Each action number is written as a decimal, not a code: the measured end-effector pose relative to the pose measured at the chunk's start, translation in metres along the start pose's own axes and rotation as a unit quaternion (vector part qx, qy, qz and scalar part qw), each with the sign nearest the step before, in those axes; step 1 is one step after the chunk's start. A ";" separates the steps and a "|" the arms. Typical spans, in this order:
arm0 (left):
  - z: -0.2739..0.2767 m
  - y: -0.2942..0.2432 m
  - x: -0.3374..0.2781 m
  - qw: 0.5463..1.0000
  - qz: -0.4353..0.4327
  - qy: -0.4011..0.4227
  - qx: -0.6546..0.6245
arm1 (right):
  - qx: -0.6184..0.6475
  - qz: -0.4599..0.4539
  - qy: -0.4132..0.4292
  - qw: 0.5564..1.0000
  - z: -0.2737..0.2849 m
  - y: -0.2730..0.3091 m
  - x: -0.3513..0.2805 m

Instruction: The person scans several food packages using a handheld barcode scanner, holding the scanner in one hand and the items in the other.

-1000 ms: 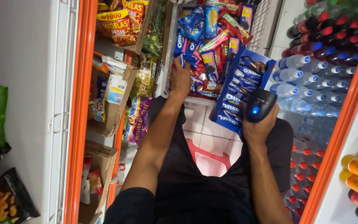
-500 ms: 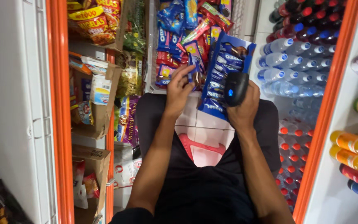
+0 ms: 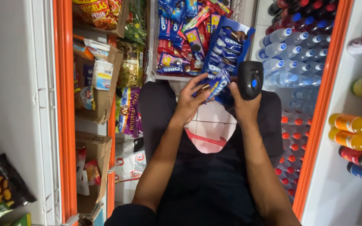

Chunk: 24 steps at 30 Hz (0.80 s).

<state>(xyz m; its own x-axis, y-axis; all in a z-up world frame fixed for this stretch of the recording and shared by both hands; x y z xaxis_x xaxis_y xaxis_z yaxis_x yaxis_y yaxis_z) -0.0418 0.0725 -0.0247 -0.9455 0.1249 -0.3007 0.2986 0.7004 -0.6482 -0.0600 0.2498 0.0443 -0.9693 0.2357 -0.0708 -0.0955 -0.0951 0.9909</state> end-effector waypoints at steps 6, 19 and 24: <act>0.016 0.010 -0.022 0.995 -0.013 -0.005 0.096 | 0.092 -0.120 0.042 0.988 0.001 -0.021 -0.009; -0.001 -0.027 -0.034 0.927 -0.243 -0.017 0.284 | 0.200 -0.197 0.001 0.960 -0.010 -0.016 -0.013; 0.029 0.001 -0.025 0.973 -0.136 -0.010 0.187 | 0.126 -0.100 0.065 0.985 -0.022 0.006 -0.019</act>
<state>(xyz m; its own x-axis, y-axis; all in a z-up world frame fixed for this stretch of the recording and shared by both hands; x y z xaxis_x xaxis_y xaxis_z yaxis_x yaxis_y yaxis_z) -0.0146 0.0495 -0.0382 -0.9946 -0.0452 -0.0937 0.0679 0.4004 -0.9138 -0.0471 0.2236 0.0495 -0.9594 0.0985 -0.2644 -0.2430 0.1880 0.9516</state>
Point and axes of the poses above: each hand's wrist, its own x-axis towards the middle knuckle, its own z-axis out of the back of the hand, y = z × x, the point moved 7 cm from there along x, towards the middle knuckle, and after that the axes turned 4 degrees about -y, right-handed, at the moved point
